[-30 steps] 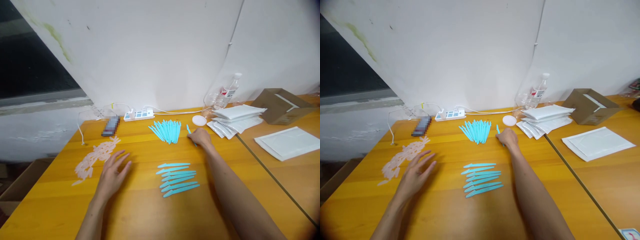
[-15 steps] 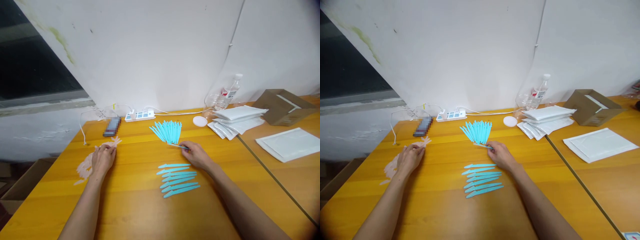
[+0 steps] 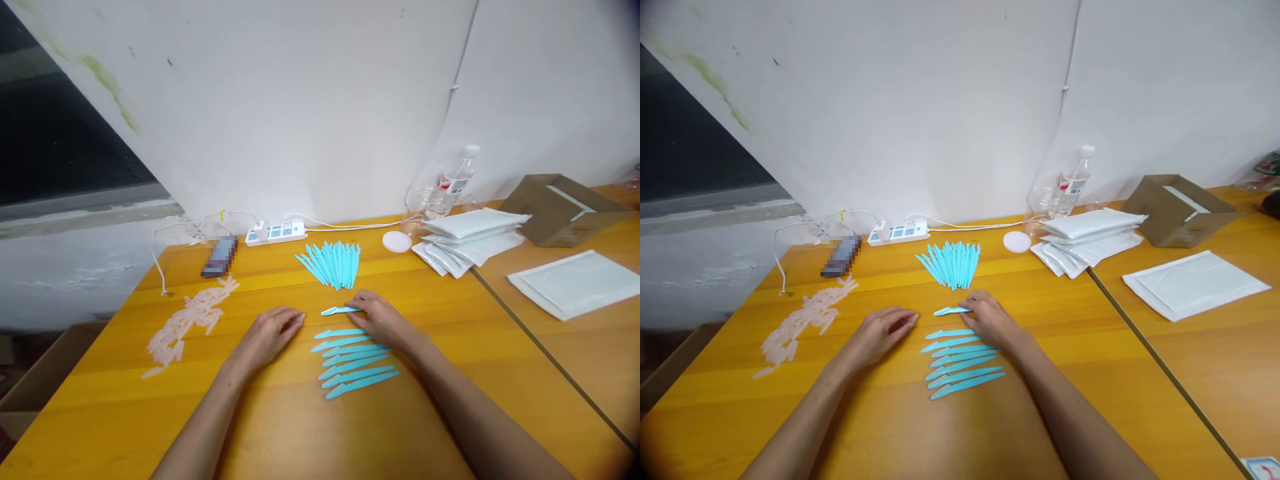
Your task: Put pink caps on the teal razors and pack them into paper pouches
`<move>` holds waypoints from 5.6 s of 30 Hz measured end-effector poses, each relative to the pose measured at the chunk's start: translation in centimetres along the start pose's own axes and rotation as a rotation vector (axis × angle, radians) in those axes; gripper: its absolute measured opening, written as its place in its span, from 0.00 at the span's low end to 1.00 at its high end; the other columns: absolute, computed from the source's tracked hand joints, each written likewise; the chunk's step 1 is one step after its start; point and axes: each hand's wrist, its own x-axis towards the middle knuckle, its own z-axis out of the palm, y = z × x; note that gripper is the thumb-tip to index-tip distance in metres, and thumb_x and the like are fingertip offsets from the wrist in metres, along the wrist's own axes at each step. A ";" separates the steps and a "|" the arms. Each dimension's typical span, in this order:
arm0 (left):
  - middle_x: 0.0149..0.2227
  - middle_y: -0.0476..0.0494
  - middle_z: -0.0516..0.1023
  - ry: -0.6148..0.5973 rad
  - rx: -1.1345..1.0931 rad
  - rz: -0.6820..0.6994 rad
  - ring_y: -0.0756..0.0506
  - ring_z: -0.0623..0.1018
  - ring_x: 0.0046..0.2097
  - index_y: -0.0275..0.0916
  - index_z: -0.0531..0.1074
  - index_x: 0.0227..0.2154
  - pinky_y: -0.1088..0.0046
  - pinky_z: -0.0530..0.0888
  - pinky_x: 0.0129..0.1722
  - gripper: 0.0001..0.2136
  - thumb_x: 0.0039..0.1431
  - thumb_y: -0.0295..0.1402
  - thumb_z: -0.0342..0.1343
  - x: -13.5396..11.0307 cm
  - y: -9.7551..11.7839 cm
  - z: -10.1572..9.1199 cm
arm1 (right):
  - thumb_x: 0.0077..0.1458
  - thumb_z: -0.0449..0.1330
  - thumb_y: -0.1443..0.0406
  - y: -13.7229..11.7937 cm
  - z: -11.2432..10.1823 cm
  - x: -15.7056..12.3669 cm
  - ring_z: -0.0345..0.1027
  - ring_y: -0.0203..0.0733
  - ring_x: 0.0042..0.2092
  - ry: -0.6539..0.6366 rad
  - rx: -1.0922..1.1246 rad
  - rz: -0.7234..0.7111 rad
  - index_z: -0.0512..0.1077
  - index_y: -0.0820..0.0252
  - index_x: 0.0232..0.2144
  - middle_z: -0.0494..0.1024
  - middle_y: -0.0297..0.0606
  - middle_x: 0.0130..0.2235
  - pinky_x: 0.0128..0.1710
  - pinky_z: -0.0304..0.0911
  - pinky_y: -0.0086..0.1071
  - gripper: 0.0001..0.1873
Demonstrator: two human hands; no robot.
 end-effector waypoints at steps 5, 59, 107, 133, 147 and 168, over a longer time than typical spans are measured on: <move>0.41 0.44 0.81 -0.039 0.135 0.134 0.47 0.79 0.40 0.41 0.77 0.43 0.71 0.73 0.42 0.12 0.71 0.34 0.48 1.1 2.7 1.3 | 0.63 0.59 0.67 -0.6 -0.1 -0.2 0.71 0.46 0.46 -0.007 -0.012 -0.011 0.79 0.60 0.46 0.78 0.43 0.41 0.49 0.65 0.37 0.12; 0.67 0.43 0.64 -0.102 0.327 0.276 0.37 0.61 0.69 0.46 0.63 0.65 0.43 0.59 0.66 0.21 0.71 0.35 0.47 -4.6 5.7 3.2 | 0.59 0.56 0.54 3.0 -2.8 -1.0 0.67 0.39 0.29 0.074 0.164 0.369 0.81 0.60 0.38 0.79 0.35 0.28 0.30 0.59 0.30 0.18; 0.53 0.46 0.79 0.019 0.416 -0.666 0.38 0.79 0.49 0.48 0.81 0.45 0.65 0.74 0.47 0.19 0.61 0.49 0.50 -9.2 -11.8 -8.5 | 0.52 0.64 0.50 3.9 -5.0 -0.9 0.50 0.29 0.20 -0.166 0.914 0.480 0.69 0.61 0.34 0.62 0.24 0.18 0.19 0.47 0.25 0.20; 0.34 0.43 0.82 0.179 -0.981 -0.506 0.50 0.77 0.33 0.34 0.79 0.41 0.74 0.74 0.38 0.19 0.55 0.46 0.65 0.2 1.8 3.0 | 0.56 0.60 0.44 1.0 -3.5 -0.8 0.45 0.28 0.20 -0.392 0.788 0.403 0.68 0.61 0.35 0.58 0.22 0.20 0.19 0.40 0.27 0.24; 0.23 0.48 0.75 0.198 -0.915 -0.578 0.52 0.71 0.24 0.34 0.77 0.29 0.77 0.69 0.27 0.21 0.54 0.51 0.64 0.1 2.5 3.3 | 0.58 0.59 0.44 0.7 -3.6 -0.7 0.47 0.28 0.24 -0.385 0.739 0.349 0.71 0.62 0.36 0.61 0.26 0.24 0.22 0.43 0.26 0.25; 0.24 0.47 0.77 0.249 -0.996 -0.592 0.53 0.72 0.24 0.34 0.75 0.26 0.77 0.70 0.27 0.19 0.53 0.49 0.65 0.3 3.4 2.7 | 0.57 0.60 0.43 0.8 -3.7 -0.9 0.49 0.29 0.24 -0.343 0.809 0.340 0.70 0.61 0.36 0.62 0.26 0.24 0.23 0.44 0.26 0.26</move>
